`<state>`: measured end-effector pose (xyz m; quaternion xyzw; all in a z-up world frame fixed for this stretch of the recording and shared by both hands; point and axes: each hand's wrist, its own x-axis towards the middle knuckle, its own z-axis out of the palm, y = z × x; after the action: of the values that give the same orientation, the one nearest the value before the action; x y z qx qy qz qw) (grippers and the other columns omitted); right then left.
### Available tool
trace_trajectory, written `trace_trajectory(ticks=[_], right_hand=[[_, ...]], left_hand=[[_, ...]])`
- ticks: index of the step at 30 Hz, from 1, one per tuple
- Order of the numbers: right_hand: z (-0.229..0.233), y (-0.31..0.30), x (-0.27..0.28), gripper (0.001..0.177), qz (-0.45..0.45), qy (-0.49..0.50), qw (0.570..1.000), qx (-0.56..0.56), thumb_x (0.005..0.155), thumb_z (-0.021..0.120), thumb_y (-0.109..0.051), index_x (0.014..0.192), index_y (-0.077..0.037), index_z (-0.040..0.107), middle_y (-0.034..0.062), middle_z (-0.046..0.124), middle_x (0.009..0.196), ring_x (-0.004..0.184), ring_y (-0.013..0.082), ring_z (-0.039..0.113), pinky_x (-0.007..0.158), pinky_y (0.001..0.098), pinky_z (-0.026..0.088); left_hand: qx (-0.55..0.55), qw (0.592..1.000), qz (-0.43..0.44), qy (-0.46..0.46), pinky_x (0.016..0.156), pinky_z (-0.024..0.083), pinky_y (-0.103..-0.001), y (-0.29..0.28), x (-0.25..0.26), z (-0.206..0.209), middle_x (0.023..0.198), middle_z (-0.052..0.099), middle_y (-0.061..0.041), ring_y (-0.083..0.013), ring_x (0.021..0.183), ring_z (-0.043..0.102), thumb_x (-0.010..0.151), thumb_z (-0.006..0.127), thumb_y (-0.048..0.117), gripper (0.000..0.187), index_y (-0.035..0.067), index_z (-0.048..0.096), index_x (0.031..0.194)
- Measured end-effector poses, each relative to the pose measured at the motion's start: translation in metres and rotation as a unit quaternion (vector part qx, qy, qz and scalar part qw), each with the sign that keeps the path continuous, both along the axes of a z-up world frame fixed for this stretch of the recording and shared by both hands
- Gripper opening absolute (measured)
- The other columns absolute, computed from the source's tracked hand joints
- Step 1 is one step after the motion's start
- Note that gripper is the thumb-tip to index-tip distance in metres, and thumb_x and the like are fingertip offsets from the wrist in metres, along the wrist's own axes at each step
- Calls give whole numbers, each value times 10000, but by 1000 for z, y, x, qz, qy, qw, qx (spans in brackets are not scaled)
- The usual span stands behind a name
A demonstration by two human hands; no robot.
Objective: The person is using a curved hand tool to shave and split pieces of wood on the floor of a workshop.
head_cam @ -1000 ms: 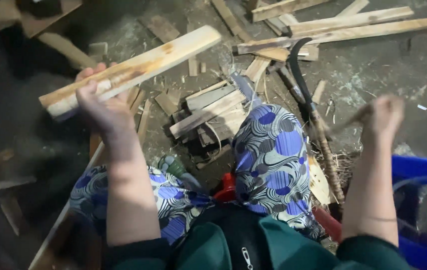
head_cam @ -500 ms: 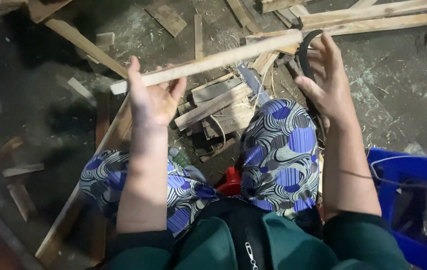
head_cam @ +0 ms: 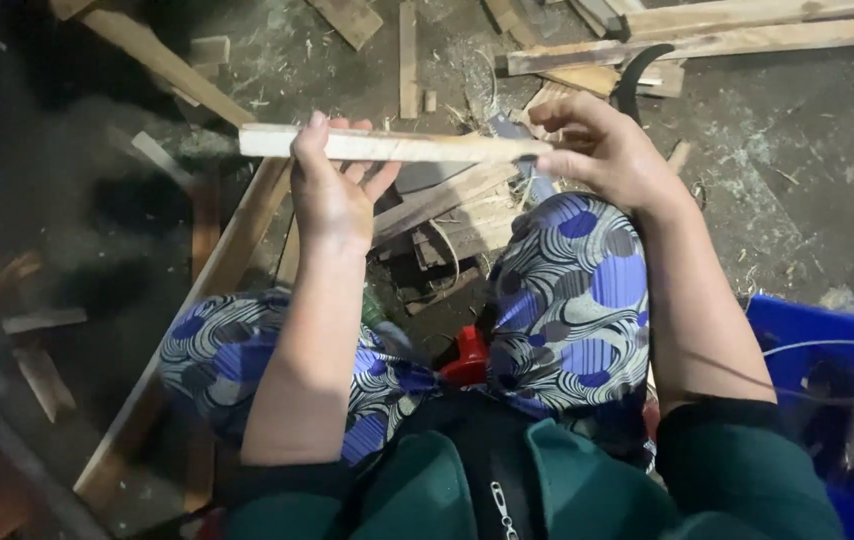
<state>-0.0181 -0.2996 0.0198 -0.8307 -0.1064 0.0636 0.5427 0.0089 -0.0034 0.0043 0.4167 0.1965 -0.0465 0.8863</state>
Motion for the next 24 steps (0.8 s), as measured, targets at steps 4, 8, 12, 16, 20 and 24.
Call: trace_trajectory(ticks=[4,8,12,16,20,24], right_hand=[[-14,-7,9,153,39,-111,985,-125,952,782,-1,1095,-9,731,69,633,853,608,112,509,499,223,407],[-6,-3,1,223,36,-118,986,-113,951,786,29,1163,42,719,65,594,854,665,132,463,599,263,377],[-19,-10,-5,179,-58,33,997,40,1080,656,-90,1223,9,698,44,623,764,604,101,535,545,221,443],[-31,-19,-3,221,-72,-10,997,38,1033,653,-69,1225,30,701,41,658,915,756,101,563,735,209,476],[-36,-20,-1,174,-75,-18,994,72,1030,705,-63,1196,-10,705,39,670,903,713,89,582,701,197,494],[-39,-20,4,31,-48,-48,995,79,1050,675,0,1071,-13,656,81,683,1057,831,131,606,767,245,536]], left_hand=[[-10,998,-12,63,980,514,-551,-4,2,18,1269,486,-276,-397,1111,558,681,581,557,937,-13,403,1403],[19,999,-35,13,921,563,-523,0,3,4,1211,465,-277,-412,1111,564,639,598,658,1107,-20,291,1458],[-49,993,-86,-59,767,589,-407,7,-1,-1,940,649,-116,-225,835,670,776,710,490,581,31,622,1121],[-39,990,-104,-81,758,599,-415,6,-3,6,905,686,-163,-250,810,665,871,726,244,312,-21,671,1026],[-7,991,-95,-99,796,649,-453,3,3,-9,924,670,-130,-250,847,671,820,793,194,263,-13,686,944],[-105,985,-107,-89,1102,393,-685,-4,10,-37,1182,619,-215,-417,1213,553,700,891,340,591,12,624,1113]])
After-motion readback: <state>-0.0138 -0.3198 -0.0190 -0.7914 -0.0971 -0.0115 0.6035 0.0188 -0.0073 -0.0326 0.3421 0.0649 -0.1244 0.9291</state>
